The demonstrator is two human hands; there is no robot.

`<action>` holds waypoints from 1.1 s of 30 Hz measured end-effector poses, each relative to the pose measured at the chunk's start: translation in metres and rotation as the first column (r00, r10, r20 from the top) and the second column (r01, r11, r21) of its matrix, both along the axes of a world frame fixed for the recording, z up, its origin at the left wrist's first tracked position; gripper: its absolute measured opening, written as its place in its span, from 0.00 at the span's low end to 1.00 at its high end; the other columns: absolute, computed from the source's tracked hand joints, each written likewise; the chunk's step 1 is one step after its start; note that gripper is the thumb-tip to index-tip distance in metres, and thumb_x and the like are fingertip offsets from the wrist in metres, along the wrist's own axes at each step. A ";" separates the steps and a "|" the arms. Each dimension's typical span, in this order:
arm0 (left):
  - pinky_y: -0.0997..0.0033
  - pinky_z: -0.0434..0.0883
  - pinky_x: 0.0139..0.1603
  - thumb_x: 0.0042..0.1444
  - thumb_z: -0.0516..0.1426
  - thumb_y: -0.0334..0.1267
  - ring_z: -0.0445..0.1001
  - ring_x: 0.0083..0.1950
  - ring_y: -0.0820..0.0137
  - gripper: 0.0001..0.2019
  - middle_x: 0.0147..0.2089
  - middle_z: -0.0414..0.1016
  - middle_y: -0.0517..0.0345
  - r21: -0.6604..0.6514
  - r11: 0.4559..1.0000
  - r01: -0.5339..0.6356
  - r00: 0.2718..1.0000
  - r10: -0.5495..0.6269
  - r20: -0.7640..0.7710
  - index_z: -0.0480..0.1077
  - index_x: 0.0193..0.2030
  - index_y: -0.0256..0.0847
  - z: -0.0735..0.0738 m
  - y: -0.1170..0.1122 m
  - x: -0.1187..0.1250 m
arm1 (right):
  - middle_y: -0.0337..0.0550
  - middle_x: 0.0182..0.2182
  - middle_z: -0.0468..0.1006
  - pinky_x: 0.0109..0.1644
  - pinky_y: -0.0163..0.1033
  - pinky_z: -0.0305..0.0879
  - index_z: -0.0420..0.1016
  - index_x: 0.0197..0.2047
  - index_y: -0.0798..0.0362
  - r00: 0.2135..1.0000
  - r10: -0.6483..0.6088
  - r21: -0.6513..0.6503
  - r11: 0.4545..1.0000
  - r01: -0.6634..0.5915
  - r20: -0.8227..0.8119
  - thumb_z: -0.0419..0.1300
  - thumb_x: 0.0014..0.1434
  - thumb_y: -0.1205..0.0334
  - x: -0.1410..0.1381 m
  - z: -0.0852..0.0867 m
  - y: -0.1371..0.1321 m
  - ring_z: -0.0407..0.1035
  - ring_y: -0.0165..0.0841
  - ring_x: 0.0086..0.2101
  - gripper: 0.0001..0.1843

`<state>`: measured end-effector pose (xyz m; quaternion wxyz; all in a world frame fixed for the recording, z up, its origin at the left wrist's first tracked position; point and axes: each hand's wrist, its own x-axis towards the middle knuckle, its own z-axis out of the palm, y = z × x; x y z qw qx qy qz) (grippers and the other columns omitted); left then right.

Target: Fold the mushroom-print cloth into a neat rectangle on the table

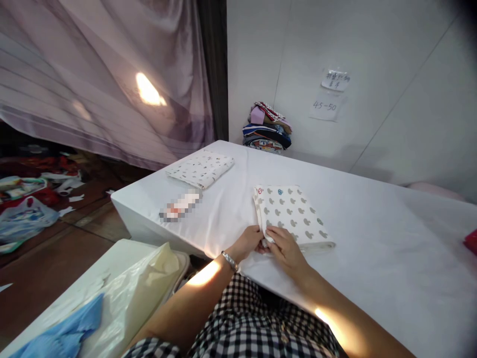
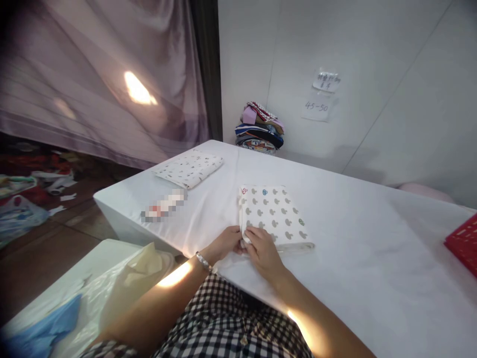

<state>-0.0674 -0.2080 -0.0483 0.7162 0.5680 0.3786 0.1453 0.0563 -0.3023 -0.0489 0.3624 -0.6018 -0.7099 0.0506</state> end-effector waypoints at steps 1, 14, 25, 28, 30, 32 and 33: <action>0.75 0.67 0.24 0.53 0.50 0.34 0.69 0.21 0.73 0.07 0.20 0.70 0.59 -0.007 1.000 0.025 1.000 -0.025 0.003 0.66 0.28 0.38 -0.001 0.000 -0.002 | 0.48 0.54 0.69 0.56 0.48 0.61 0.66 0.57 0.51 0.999 0.001 -0.006 1.000 0.000 0.048 0.49 0.63 0.59 -0.001 -0.003 -0.002 0.62 0.39 0.53 0.20; 0.76 0.63 0.22 0.56 0.50 0.46 0.71 0.22 0.73 0.15 0.30 0.77 0.52 0.217 0.976 0.005 0.956 0.059 -0.286 0.69 0.32 0.34 0.026 0.060 -0.001 | 0.50 0.62 0.58 0.61 0.56 0.49 0.61 0.61 0.53 0.889 0.008 -0.033 0.999 0.008 0.457 0.51 0.61 0.61 -0.011 -0.019 -0.012 0.48 0.44 0.62 0.24; 0.63 0.64 0.48 0.52 0.55 0.55 0.69 0.53 0.54 0.27 0.52 0.70 0.38 0.535 0.831 -0.150 0.855 0.381 -0.351 0.63 0.50 0.34 0.020 0.123 0.080 | 0.45 0.62 0.59 0.63 0.56 0.46 0.59 0.62 0.49 0.912 0.068 -0.131 0.991 -0.016 0.404 0.50 0.61 0.63 -0.018 -0.016 -0.013 0.47 0.42 0.63 0.25; 0.62 0.64 0.48 0.57 0.51 0.50 0.69 0.54 0.54 0.22 0.52 0.70 0.35 0.569 0.811 -0.135 0.818 0.416 -0.398 0.63 0.50 0.32 0.015 0.127 0.082 | 0.44 0.62 0.58 0.63 0.56 0.46 0.58 0.63 0.49 0.916 0.081 -0.156 0.988 -0.020 0.392 0.50 0.61 0.62 -0.018 -0.014 -0.013 0.46 0.41 0.63 0.26; 0.63 0.64 0.48 0.60 0.47 0.49 0.69 0.54 0.55 0.21 0.52 0.70 0.36 0.597 0.794 -0.118 0.800 0.432 -0.416 0.63 0.50 0.32 0.012 0.127 0.080 | 0.43 0.63 0.57 0.63 0.56 0.46 0.57 0.63 0.49 0.920 0.087 -0.169 0.985 -0.023 0.383 0.49 0.61 0.62 -0.018 -0.013 -0.014 0.45 0.41 0.63 0.26; 0.64 0.64 0.48 0.62 0.44 0.49 0.69 0.54 0.56 0.22 0.51 0.71 0.36 0.625 0.776 -0.088 0.789 0.437 -0.432 0.63 0.50 0.32 0.011 0.128 0.077 | 0.43 0.63 0.56 0.64 0.56 0.45 0.56 0.64 0.50 0.923 0.096 -0.182 0.983 -0.029 0.372 0.49 0.61 0.62 -0.017 -0.012 -0.014 0.45 0.40 0.63 0.27; 0.63 0.64 0.48 0.62 0.43 0.49 0.70 0.53 0.57 0.22 0.51 0.71 0.36 0.637 0.768 -0.068 0.783 0.437 -0.442 0.63 0.50 0.32 0.011 0.128 0.076 | 0.43 0.63 0.56 0.64 0.56 0.45 0.56 0.64 0.50 0.925 0.101 -0.190 0.981 -0.032 0.366 0.49 0.61 0.62 -0.017 -0.011 -0.014 0.44 0.40 0.63 0.27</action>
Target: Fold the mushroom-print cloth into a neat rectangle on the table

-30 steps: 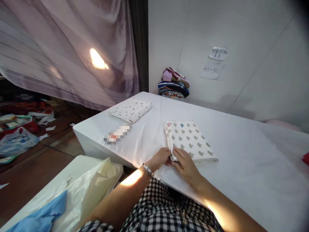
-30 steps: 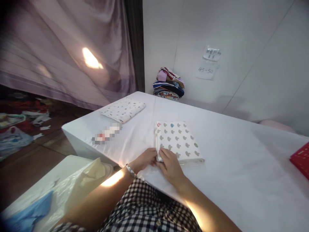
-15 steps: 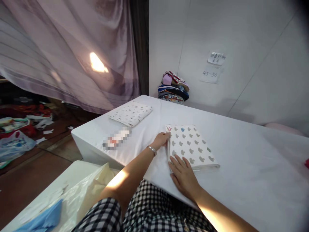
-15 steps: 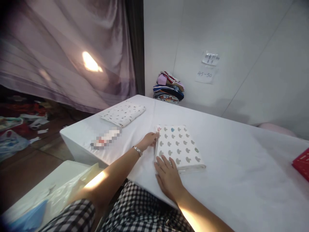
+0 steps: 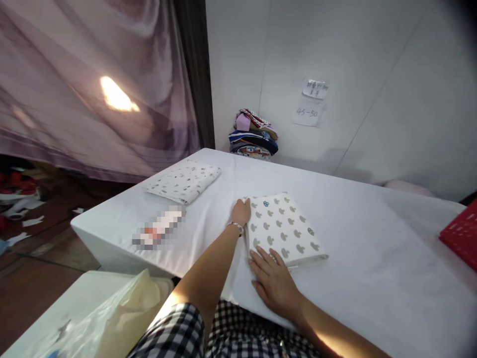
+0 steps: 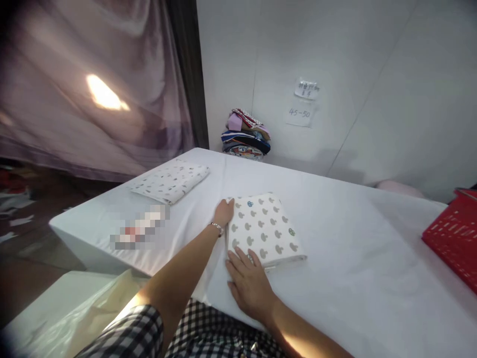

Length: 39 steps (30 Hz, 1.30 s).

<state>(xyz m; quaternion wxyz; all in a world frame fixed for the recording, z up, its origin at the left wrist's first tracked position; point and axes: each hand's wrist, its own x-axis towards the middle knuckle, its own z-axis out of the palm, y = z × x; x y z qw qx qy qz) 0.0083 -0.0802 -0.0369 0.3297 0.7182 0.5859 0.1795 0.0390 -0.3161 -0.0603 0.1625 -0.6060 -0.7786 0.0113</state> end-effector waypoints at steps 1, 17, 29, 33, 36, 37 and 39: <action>0.63 0.64 0.48 0.62 0.42 0.49 0.70 0.53 0.56 0.22 0.50 0.72 0.36 0.013 1.000 0.009 1.000 -0.009 -0.023 0.64 0.50 0.32 0.000 0.000 -0.001 | 0.43 0.63 0.55 0.64 0.57 0.44 0.55 0.64 0.50 1.000 0.002 -0.009 1.000 -0.002 -0.006 0.49 0.61 0.62 0.000 0.000 0.000 0.44 0.40 0.63 0.27; 0.61 0.66 0.48 0.64 0.38 0.43 0.71 0.51 0.59 0.22 0.58 0.65 0.44 0.166 0.980 0.113 0.988 -0.094 -0.118 0.57 0.61 0.43 -0.004 -0.004 -0.004 | 0.45 0.60 0.63 0.61 0.51 0.56 0.67 0.57 0.47 0.906 -0.110 0.037 0.990 0.137 -0.408 0.49 0.63 0.54 0.060 0.059 0.046 0.52 0.38 0.61 0.21; 0.60 0.68 0.44 0.64 0.38 0.42 0.72 0.46 0.60 0.20 0.56 0.66 0.45 0.184 0.977 0.112 0.986 -0.086 -0.140 0.60 0.58 0.43 -0.010 -0.001 -0.007 | 0.48 0.66 0.48 0.64 0.56 0.36 0.56 0.64 0.53 0.897 -0.442 -0.130 0.890 0.436 -0.013 0.45 0.63 0.50 0.133 0.009 0.120 0.39 0.41 0.64 0.28; 0.62 0.68 0.45 0.64 0.39 0.42 0.72 0.47 0.60 0.20 0.56 0.66 0.46 0.194 0.974 0.116 0.987 -0.091 -0.135 0.60 0.58 0.43 -0.009 -0.001 -0.007 | 0.47 0.65 0.49 0.65 0.54 0.39 0.61 0.61 0.51 0.837 -0.500 -0.199 0.863 0.463 -0.221 0.49 0.61 0.50 0.149 0.013 0.126 0.40 0.40 0.64 0.27; 0.62 0.67 0.46 0.64 0.40 0.42 0.72 0.49 0.60 0.20 0.57 0.66 0.45 0.187 0.976 0.112 0.987 -0.087 -0.134 0.59 0.59 0.41 -0.008 -0.002 -0.007 | 0.52 0.64 0.53 0.62 0.51 0.51 0.59 0.62 0.53 0.685 -0.624 -0.290 0.781 0.553 -0.376 0.53 0.58 0.51 0.173 0.022 0.133 0.48 0.43 0.62 0.30; 0.62 0.67 0.46 0.64 0.40 0.42 0.71 0.49 0.59 0.21 0.58 0.65 0.45 0.182 0.977 0.107 0.988 -0.084 -0.131 0.58 0.60 0.41 -0.008 -0.002 -0.007 | 0.54 0.62 0.57 0.59 0.50 0.56 0.57 0.63 0.54 0.628 -0.665 -0.342 0.747 0.570 -0.405 0.54 0.57 0.51 0.182 0.024 0.136 0.54 0.44 0.60 0.33; 0.62 0.67 0.48 0.64 0.40 0.43 0.70 0.51 0.58 0.22 0.59 0.64 0.44 0.172 0.980 0.097 0.990 -0.077 -0.119 0.57 0.61 0.40 -0.008 -0.002 -0.007 | 0.57 0.57 0.64 0.53 0.49 0.64 0.53 0.64 0.55 0.502 -0.729 -0.474 0.684 0.554 -0.466 0.57 0.55 0.49 0.196 0.028 0.141 0.65 0.44 0.53 0.38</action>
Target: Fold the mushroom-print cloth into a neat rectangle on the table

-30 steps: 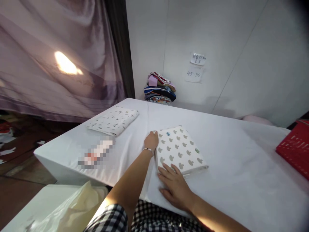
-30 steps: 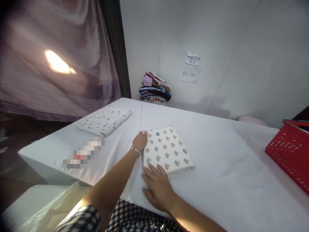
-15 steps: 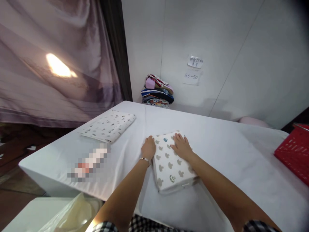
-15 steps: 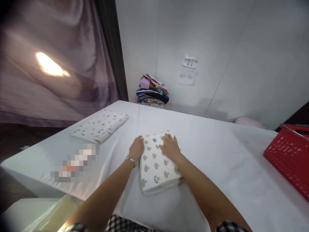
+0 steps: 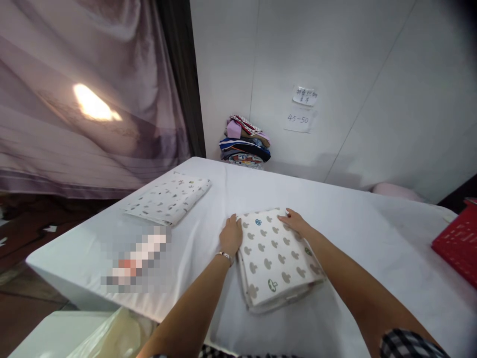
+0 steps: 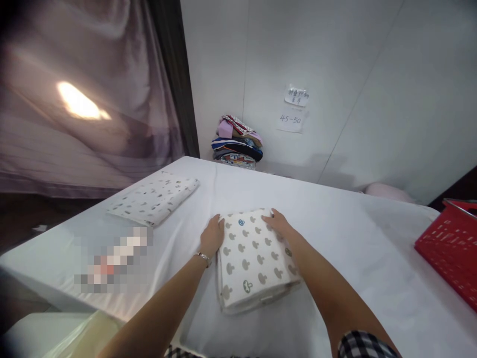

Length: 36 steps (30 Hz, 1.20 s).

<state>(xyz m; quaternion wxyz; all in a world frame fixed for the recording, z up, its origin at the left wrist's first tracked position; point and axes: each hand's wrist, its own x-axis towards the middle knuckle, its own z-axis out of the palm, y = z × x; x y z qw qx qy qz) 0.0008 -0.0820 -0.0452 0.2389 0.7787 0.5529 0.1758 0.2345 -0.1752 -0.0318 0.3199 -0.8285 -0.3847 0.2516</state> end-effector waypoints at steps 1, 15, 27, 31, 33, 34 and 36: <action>0.61 0.66 0.49 0.64 0.40 0.43 0.70 0.52 0.58 0.22 0.60 0.63 0.44 -0.006 1.000 -0.003 1.000 0.003 0.010 0.56 0.62 0.39 -0.001 0.000 0.000 | 0.58 0.56 0.66 0.50 0.47 0.66 0.53 0.64 0.55 0.993 -0.036 -0.019 0.999 0.034 -0.111 0.60 0.53 0.48 0.005 0.002 0.002 0.68 0.43 0.50 0.41; 0.65 0.69 0.50 0.48 0.61 0.50 0.71 0.52 0.61 0.33 0.55 0.70 0.45 -0.522 0.607 0.599 0.687 -0.054 0.725 0.61 0.58 0.37 0.017 0.021 -0.042 | 0.46 0.40 0.79 0.39 0.45 0.72 0.68 0.52 0.51 0.790 0.320 0.349 0.926 -0.144 -0.523 0.69 0.41 0.60 -0.033 0.099 -0.028 0.74 0.40 0.37 0.32; 0.63 0.69 0.47 0.39 0.67 0.41 0.73 0.45 0.63 0.25 0.44 0.76 0.54 0.319 0.882 0.346 0.550 -0.466 0.693 0.70 0.45 0.37 0.159 0.041 -0.018 | 0.46 0.46 0.74 0.49 0.48 0.67 0.66 0.56 0.51 0.976 0.206 0.595 0.777 -0.206 0.070 0.72 0.37 0.59 0.000 0.191 -0.060 0.69 0.40 0.44 0.42; 0.63 0.67 0.50 0.48 0.61 0.37 0.70 0.48 0.65 0.19 0.48 0.74 0.54 0.754 0.630 0.188 0.657 -0.651 0.380 0.68 0.48 0.41 0.174 0.030 -0.020 | 0.46 0.49 0.73 0.53 0.49 0.64 0.66 0.56 0.50 0.861 -0.007 0.639 0.673 -0.372 0.508 0.65 0.48 0.58 0.008 0.178 -0.076 0.67 0.40 0.48 0.31; 0.62 0.65 0.52 0.51 0.58 0.34 0.69 0.50 0.65 0.18 0.52 0.73 0.53 0.803 0.533 0.268 0.704 -0.677 0.214 0.67 0.50 0.42 0.141 0.019 -0.028 | 0.47 0.49 0.73 0.56 0.50 0.61 0.69 0.53 0.50 0.757 -0.072 0.596 0.667 -0.448 0.649 0.60 0.53 0.60 0.007 0.140 -0.089 0.66 0.40 0.50 0.23; 0.61 0.65 0.52 0.52 0.57 0.33 0.69 0.51 0.64 0.18 0.53 0.72 0.53 0.786 0.511 0.348 0.713 -0.689 0.132 0.67 0.51 0.42 0.116 0.012 -0.034 | 0.48 0.49 0.73 0.57 0.50 0.60 0.70 0.52 0.50 0.729 -0.050 0.557 0.681 -0.475 0.683 0.58 0.55 0.61 0.006 0.115 -0.096 0.65 0.40 0.51 0.20; 0.60 0.65 0.52 0.53 0.54 0.28 0.69 0.51 0.63 0.20 0.54 0.72 0.52 0.659 0.522 0.541 0.707 -0.706 -0.021 0.66 0.53 0.42 0.063 -0.001 -0.048 | 0.49 0.49 0.73 0.57 0.52 0.61 0.72 0.50 0.51 0.720 0.081 0.438 0.745 -0.503 0.689 0.54 0.55 0.62 0.002 0.058 -0.113 0.65 0.41 0.52 0.19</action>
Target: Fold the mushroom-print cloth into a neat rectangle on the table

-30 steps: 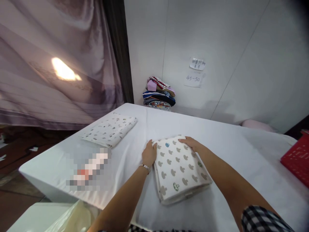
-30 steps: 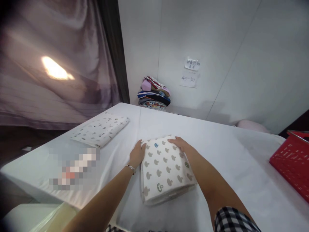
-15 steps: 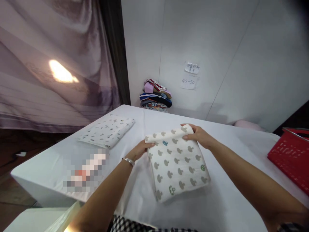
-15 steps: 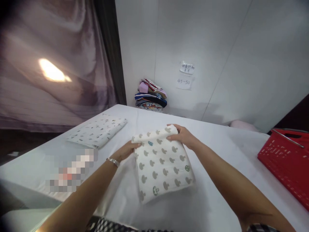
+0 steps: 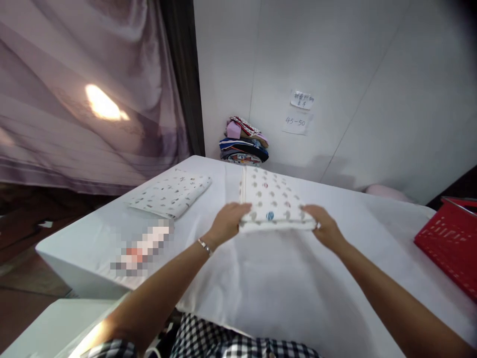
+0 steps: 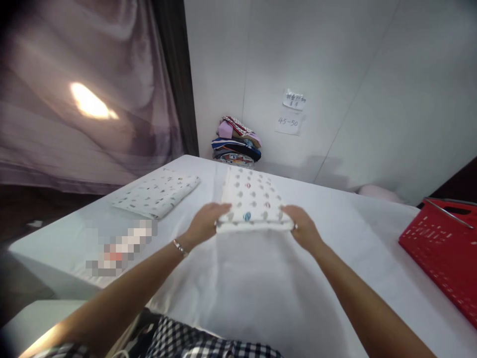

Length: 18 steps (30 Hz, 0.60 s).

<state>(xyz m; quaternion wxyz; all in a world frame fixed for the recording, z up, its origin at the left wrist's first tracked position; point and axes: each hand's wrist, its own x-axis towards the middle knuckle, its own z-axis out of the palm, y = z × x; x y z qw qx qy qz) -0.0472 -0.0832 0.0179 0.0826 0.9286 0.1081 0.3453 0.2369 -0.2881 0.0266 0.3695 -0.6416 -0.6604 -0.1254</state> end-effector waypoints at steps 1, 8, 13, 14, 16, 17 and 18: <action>0.61 0.66 0.51 0.52 0.51 0.25 0.69 0.51 0.64 0.22 0.55 0.71 0.53 -0.045 0.999 0.027 0.992 -0.032 -0.119 0.66 0.54 0.43 -0.025 -0.007 -0.007 | 0.48 0.50 0.73 0.56 0.52 0.62 0.72 0.51 0.50 0.999 0.016 -0.143 0.990 -0.020 -0.027 0.53 0.55 0.63 -0.002 -0.027 -0.009 0.65 0.40 0.52 0.20; 0.65 0.66 0.55 0.50 0.49 0.24 0.68 0.54 0.68 0.23 0.58 0.66 0.56 -0.558 0.830 -0.024 0.992 -0.050 -0.116 0.66 0.52 0.44 -0.075 -0.034 -0.025 | 0.42 0.56 0.68 0.61 0.54 0.55 0.69 0.55 0.48 0.979 -0.048 -0.411 0.911 -0.039 -0.199 0.50 0.48 0.69 -0.014 -0.090 -0.029 0.57 0.39 0.59 0.29; 0.73 0.68 0.33 0.51 0.52 0.34 0.69 0.30 0.74 0.18 0.36 0.72 0.60 -0.805 0.552 -0.218 0.966 0.238 -0.099 0.65 0.50 0.43 -0.069 -0.047 -0.017 | 0.43 0.56 0.68 0.61 0.52 0.55 0.67 0.56 0.48 0.990 0.073 -0.344 0.932 -0.112 -0.123 0.50 0.57 0.66 -0.054 -0.056 0.000 0.56 0.39 0.59 0.23; 0.73 0.67 0.31 0.52 0.53 0.36 0.68 0.28 0.74 0.17 0.33 0.70 0.62 -0.817 0.521 -0.248 0.954 0.277 -0.112 0.65 0.50 0.43 -0.070 -0.051 -0.017 | 0.44 0.56 0.68 0.60 0.52 0.55 0.66 0.56 0.48 0.991 0.094 -0.355 0.927 -0.122 -0.095 0.51 0.59 0.63 -0.066 -0.051 0.007 0.58 0.39 0.57 0.22; 0.74 0.65 0.30 0.52 0.54 0.39 0.67 0.28 0.74 0.16 0.31 0.68 0.63 -0.820 0.486 -0.301 0.931 0.337 -0.141 0.64 0.49 0.42 -0.072 -0.059 -0.018 | 0.45 0.55 0.69 0.58 0.50 0.56 0.67 0.55 0.49 0.989 0.144 -0.391 0.909 -0.145 -0.033 0.53 0.60 0.61 -0.089 -0.048 0.022 0.60 0.39 0.55 0.20; 0.74 0.65 0.31 0.51 0.55 0.39 0.67 0.28 0.74 0.16 0.30 0.68 0.63 -0.813 0.480 -0.329 0.920 0.357 -0.162 0.64 0.48 0.42 -0.072 -0.062 -0.018 | 0.46 0.54 0.69 0.57 0.49 0.57 0.67 0.55 0.49 0.986 0.167 -0.409 0.900 -0.153 -0.001 0.53 0.60 0.61 -0.100 -0.048 0.029 0.61 0.39 0.54 0.19; 0.73 0.65 0.32 0.51 0.55 0.40 0.68 0.29 0.73 0.16 0.30 0.68 0.63 -0.802 0.480 -0.357 0.911 0.368 -0.185 0.63 0.47 0.42 -0.072 -0.065 -0.019 | 0.46 0.53 0.69 0.56 0.48 0.58 0.67 0.54 0.50 0.983 0.180 -0.424 0.893 -0.149 0.034 0.53 0.60 0.61 -0.109 -0.048 0.037 0.61 0.39 0.53 0.18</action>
